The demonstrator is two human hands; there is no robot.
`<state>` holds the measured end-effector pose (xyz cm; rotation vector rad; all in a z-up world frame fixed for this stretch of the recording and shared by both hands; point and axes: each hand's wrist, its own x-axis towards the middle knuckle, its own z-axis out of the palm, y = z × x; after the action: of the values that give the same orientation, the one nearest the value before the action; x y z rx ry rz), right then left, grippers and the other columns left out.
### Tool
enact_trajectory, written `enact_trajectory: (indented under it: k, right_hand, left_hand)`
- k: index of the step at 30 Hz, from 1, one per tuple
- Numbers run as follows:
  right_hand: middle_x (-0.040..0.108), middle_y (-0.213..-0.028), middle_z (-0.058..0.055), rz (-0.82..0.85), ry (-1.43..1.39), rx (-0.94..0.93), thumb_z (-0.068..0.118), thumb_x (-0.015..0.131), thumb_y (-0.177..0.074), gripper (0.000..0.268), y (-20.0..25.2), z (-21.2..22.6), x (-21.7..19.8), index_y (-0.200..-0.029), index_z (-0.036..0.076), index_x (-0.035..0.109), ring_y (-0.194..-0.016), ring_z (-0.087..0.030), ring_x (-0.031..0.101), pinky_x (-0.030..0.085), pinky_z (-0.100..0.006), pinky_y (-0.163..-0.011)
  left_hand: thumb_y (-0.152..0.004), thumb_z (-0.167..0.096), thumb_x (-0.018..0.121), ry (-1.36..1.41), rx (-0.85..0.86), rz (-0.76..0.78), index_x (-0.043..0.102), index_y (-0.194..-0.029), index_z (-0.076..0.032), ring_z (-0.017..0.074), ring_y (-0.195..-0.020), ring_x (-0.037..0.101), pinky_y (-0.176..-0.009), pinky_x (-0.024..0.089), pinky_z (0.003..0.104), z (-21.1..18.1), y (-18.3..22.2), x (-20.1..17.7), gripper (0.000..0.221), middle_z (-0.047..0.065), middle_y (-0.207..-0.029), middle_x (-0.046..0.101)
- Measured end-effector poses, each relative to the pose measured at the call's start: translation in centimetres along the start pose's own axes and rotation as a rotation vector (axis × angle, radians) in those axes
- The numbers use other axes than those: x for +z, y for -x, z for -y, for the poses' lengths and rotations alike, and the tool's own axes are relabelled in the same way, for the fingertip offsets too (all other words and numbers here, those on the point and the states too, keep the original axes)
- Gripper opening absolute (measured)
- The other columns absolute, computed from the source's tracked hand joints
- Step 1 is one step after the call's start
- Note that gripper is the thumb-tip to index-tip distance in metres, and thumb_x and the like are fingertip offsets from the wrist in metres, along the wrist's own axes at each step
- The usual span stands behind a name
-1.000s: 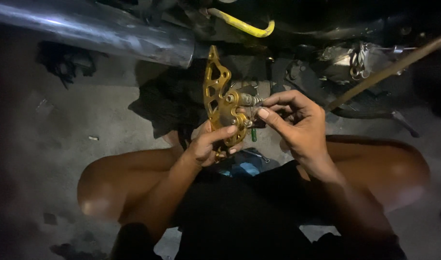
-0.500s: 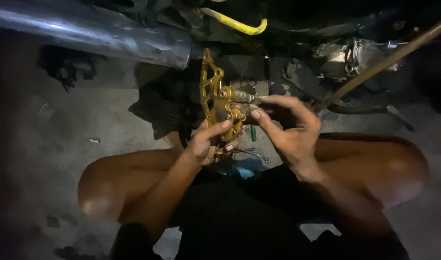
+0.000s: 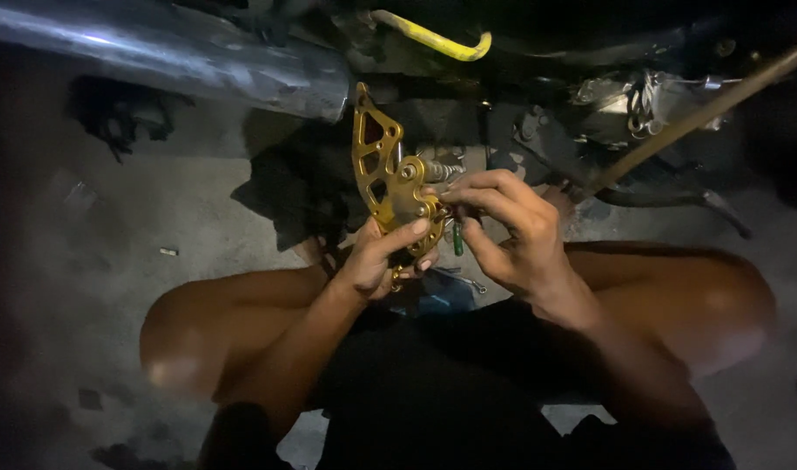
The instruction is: Assembling a motorcycle rearset footrest component using an allen key
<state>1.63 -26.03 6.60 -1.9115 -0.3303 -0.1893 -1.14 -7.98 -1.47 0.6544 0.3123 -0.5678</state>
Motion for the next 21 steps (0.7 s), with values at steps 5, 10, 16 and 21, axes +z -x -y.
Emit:
enact_trajectory:
  k: [5,10,16,21]
  right_hand:
    - [0.072,-0.099,-0.019,0.070,0.051,-0.023,-0.007,0.076,-0.089,0.014,-0.6,0.6,0.1,-0.102,-0.002,0.076,-0.089,-0.042,0.073,0.061,-0.051,-0.076]
    - [0.069,-0.097,-0.015,0.099,0.122,-0.034,-0.007,0.075,-0.094,0.011,-0.2,0.4,0.1,-0.103,0.000,0.073,-0.088,-0.041,0.070,0.060,-0.053,-0.078]
    - [0.064,-0.108,-0.022,0.291,0.168,-0.097,-0.013,0.057,-0.084,0.032,0.3,-1.1,-0.5,-0.113,-0.003,0.066,-0.099,-0.046,0.064,0.053,-0.056,-0.089]
    - [0.067,-0.100,-0.019,0.202,0.196,-0.167,-0.005,0.062,-0.101,0.008,0.0,-0.6,-0.4,-0.099,-0.002,0.069,-0.085,-0.043,0.065,0.055,-0.049,-0.077]
  left_hand:
    - [-0.094,-0.005,0.069,-0.013,0.035,-0.043,0.059,-0.123,0.002,0.0274,-0.048,0.059,-0.029,0.035,0.019,-1.0,0.3,0.8,0.032,0.020,-0.080,0.061]
    - [-0.094,-0.005,0.068,-0.088,0.056,-0.014,0.063,-0.113,0.001,0.0282,-0.049,0.061,-0.030,0.038,0.019,-1.0,0.5,0.7,0.020,0.020,-0.078,0.061]
    - [-0.093,-0.004,0.070,-0.062,0.007,-0.018,0.064,-0.109,0.001,0.0281,-0.048,0.061,-0.028,0.034,0.017,-0.1,0.4,-0.5,0.018,0.019,-0.075,0.063]
    - [-0.092,-0.006,0.069,-0.074,-0.027,-0.004,0.065,-0.105,-0.001,0.0273,-0.051,0.062,-0.029,0.036,0.017,-1.0,0.6,0.6,0.015,0.018,-0.075,0.062]
